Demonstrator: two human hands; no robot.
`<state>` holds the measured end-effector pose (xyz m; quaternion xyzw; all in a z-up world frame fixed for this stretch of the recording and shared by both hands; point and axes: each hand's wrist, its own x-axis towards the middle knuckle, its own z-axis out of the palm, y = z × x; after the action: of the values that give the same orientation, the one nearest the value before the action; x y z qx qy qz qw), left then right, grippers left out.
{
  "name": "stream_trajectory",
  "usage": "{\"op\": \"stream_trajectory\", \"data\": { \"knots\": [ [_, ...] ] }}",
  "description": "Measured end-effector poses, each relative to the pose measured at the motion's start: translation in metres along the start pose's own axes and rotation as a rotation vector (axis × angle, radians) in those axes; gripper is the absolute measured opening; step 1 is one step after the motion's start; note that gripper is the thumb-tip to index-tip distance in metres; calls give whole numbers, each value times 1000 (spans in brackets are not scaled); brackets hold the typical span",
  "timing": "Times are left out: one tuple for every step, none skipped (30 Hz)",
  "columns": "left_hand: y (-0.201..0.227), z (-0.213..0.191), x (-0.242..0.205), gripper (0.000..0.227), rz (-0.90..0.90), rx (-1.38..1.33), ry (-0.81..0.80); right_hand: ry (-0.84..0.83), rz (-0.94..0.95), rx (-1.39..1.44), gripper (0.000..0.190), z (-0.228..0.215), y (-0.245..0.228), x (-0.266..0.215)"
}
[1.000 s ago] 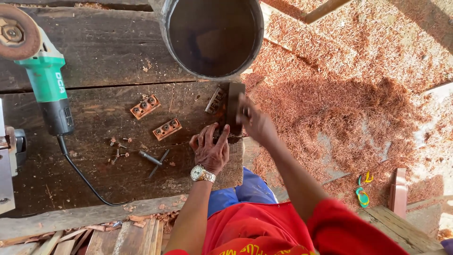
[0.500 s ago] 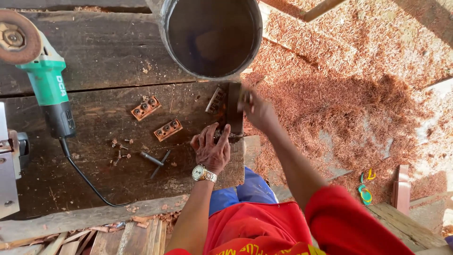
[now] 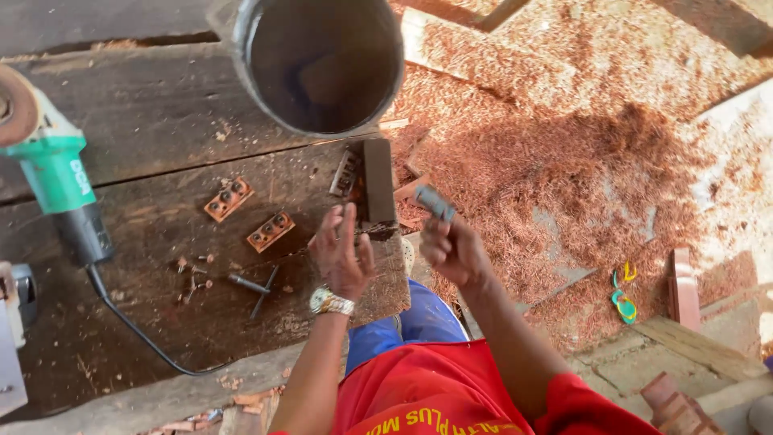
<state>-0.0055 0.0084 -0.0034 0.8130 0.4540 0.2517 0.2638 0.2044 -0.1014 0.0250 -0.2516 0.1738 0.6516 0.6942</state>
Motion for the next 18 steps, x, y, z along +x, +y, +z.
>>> {"op": "stream_trajectory", "data": {
  "knots": [
    [10, -12, 10, 56, 16, -10, -9, 2, -20, 4, 41, 7, 6, -13],
    [20, -27, 15, 55, 37, -79, -59, -18, 55, 97, 45, 13, 16, -30],
    [29, -43, 19, 55, 58, -148, -111, -40, 130, 190, 48, 20, 27, -46],
    [36, -51, 23, 55, 66, -144, -121, -42, 123, 201, 48, 22, 33, -53],
    [43, -60, 28, 63, -118, -438, -356, -90, 163, 217, 52, 26, 39, -61],
    [49, -68, 34, 72, -301, -727, -592, -145, 199, 231, 55, 29, 46, -66],
    [51, -73, 31, 72, -290, -718, -602, -153, 189, 241, 55, 28, 51, -68],
    [54, -76, 30, 73, -421, -833, -653, -157, 225, 239, 53, 27, 53, -69],
    [57, -78, 29, 75, -556, -945, -703, -162, 261, 236, 52, 25, 55, -70],
    [59, -79, 25, 75, -552, -940, -714, -163, 252, 244, 52, 23, 56, -73],
    [60, -79, 22, 69, -585, -904, -701, -110, 277, 194, 47, 20, 58, -75],
    [60, -80, 19, 63, -617, -867, -682, -60, 306, 140, 43, 19, 59, -74],
    [57, -80, 16, 63, -613, -861, -687, -64, 301, 146, 43, 21, 60, -72],
    [55, -81, 11, 59, -621, -886, -681, 30, 267, 26, 39, 23, 61, -73],
    [53, -81, 6, 55, -629, -911, -676, 124, 232, -94, 39, 24, 62, -73],
    [48, -78, 1, 55, -632, -908, -679, 125, 233, -90, 39, 29, 61, -74],
    [43, -75, -4, 54, -647, -928, -683, 214, 184, -197, 36, 34, 61, -75],
    [38, -72, -9, 52, -663, -949, -687, 303, 134, -303, 36, 37, 61, -75]
  ]
}}
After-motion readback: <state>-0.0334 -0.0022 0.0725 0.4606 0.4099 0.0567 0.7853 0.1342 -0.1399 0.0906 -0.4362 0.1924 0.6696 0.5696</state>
